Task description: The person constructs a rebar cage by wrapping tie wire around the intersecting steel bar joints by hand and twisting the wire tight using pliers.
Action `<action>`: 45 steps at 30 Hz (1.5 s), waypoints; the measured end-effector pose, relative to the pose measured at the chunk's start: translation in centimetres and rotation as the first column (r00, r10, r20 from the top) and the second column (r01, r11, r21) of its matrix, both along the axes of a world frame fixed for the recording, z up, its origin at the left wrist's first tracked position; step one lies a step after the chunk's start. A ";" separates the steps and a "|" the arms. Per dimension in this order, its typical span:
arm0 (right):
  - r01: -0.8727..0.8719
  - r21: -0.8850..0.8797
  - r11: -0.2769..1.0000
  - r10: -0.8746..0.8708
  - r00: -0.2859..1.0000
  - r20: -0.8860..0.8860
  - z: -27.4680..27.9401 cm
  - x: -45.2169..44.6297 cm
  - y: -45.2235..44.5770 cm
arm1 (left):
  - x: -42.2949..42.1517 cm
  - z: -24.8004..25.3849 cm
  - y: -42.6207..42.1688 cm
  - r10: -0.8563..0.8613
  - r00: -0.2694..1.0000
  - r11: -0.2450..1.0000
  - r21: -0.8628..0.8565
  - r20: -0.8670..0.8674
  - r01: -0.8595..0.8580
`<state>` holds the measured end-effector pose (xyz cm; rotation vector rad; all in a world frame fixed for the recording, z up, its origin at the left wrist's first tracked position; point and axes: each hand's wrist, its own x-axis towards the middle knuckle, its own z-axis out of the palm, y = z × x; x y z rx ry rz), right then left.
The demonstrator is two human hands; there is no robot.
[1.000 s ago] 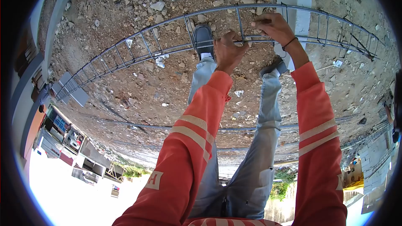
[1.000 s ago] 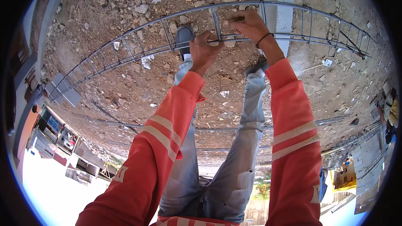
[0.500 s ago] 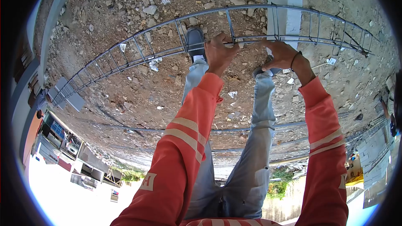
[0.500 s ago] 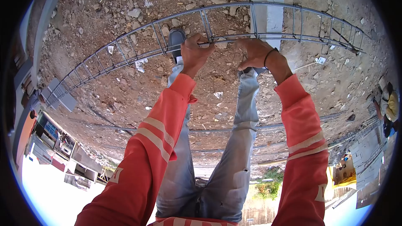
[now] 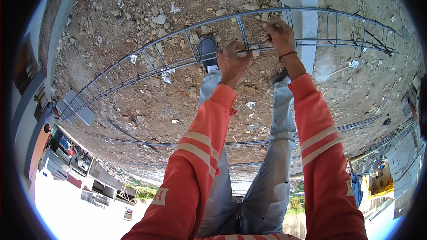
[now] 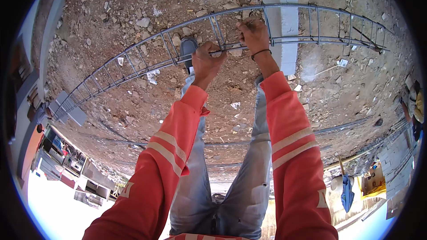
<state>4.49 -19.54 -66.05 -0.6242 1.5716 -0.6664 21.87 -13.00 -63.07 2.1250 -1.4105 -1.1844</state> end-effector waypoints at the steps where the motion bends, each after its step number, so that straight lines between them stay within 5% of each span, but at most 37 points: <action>1: 0.002 -0.002 1.000 -0.002 1.000 0.000 -0.4 0.2 0.0 | 0.0 0.0 0.1 -0.008 1.000 1.000 0.010 0.013 0.008; 4: -0.076 0.026 0.997 0.080 0.975 -0.210 -1.7 0.0 0.3 | 0.0 0.0 0.3 -0.029 0.999 0.999 0.034 0.038 0.028; 6: -0.393 0.107 0.913 0.395 0.793 -0.463 -1.8 -0.5 -0.2 | 0.0 -0.1 0.2 -0.033 0.998 0.999 0.041 0.051 0.031; 7: -0.392 0.108 0.914 0.395 0.793 -0.465 -1.5 -0.5 -0.4 | 0.0 -0.1 0.2 -0.030 0.999 0.999 0.044 0.043 0.028; 9: -0.565 0.459 0.686 0.710 0.379 -0.594 -0.3 -0.2 -1.4 | 0.0 -0.1 0.1 -0.026 0.999 0.999 0.043 0.033 0.025; 12: -0.596 0.554 0.581 0.780 0.215 -0.588 2.5 0.9 -2.3 | -0.1 0.0 0.2 -0.008 1.000 0.999 0.033 0.027 0.007; 15: -0.555 0.530 0.641 0.715 0.182 -0.675 2.7 1.2 -1.2 | -0.1 -0.1 0.2 -0.031 0.998 0.999 0.040 0.060 0.029; 19: -0.480 0.262 0.837 0.449 0.330 -0.830 5.0 1.0 1.3 | -0.1 -0.1 0.1 -0.026 0.999 0.999 0.035 0.041 0.025; 21: -0.385 0.173 0.906 0.382 0.575 -0.724 6.9 0.4 3.1 | 0.0 -0.1 0.1 -0.022 0.999 0.999 0.026 0.039 0.021; 22: -0.385 0.176 0.906 0.385 0.576 -0.722 6.7 -0.2 4.3 | 0.1 -0.1 0.0 -0.021 0.999 0.998 0.064 0.028 0.019; 23: -0.157 0.326 0.932 0.281 0.882 -0.378 6.0 -0.8 6.1 | 0.0 0.0 0.0 -0.020 1.000 0.994 0.103 0.016 0.018; 24: 0.000 0.532 0.847 0.007 1.000 -0.012 5.1 -0.9 7.7 | 0.0 0.0 0.1 -0.024 1.000 0.994 0.105 0.017 0.022; 25: 0.004 0.531 0.847 0.002 1.000 -0.011 4.1 -0.6 9.1 | -0.1 -0.1 0.2 -0.016 1.000 0.997 0.080 0.008 0.016; 27: 0.413 0.482 0.773 -0.586 0.754 0.295 1.5 0.6 11.9 | -0.1 0.0 0.1 -0.018 1.000 0.999 0.051 0.005 0.018; 28: 0.492 0.495 0.716 -0.687 0.624 0.373 0.3 1.3 12.0 | -0.1 0.1 0.0 -0.031 0.999 0.999 0.043 0.021 0.030; 29: 0.491 0.500 0.713 -0.691 0.615 0.380 -0.8 1.4 12.0 | 0.1 0.2 0.0 -0.043 0.998 0.998 0.040 0.039 0.041; 31: 0.539 0.549 0.638 -0.754 0.296 0.586 -0.8 2.2 10.3 | 0.2 -0.1 0.1 -0.033 0.999 0.997 0.075 0.037 0.030; 33: 0.529 0.463 0.711 -0.672 0.320 0.667 -1.3 2.8 9.3 | 0.2 -0.3 0.2 -0.028 0.999 0.993 0.112 0.027 0.025; 35: 0.535 0.521 0.665 -0.646 0.064 0.761 -1.0 2.5 8.1 | 0.1 -0.3 0.2 0.011 0.999 0.999 0.052 -0.051 -0.008; 42: 0.648 0.556 0.520 -0.646 -0.127 0.753 0.2 2.5 8.9 | 0.1 -0.3 0.1 -0.029 0.999 0.995 0.093 -0.032 0.031; 44: 0.640 0.484 0.597 -0.682 0.087 0.726 0.2 2.8 9.6 | 0.1 0.0 -0.1 -0.028 1.000 0.994 0.109 -0.010 0.029; 45: 0.641 0.485 0.595 -0.679 0.079 0.730 0.2 3.0 9.3 | 0.1 -0.1 -0.2 -0.034 0.999 0.994 0.104 -0.004 0.034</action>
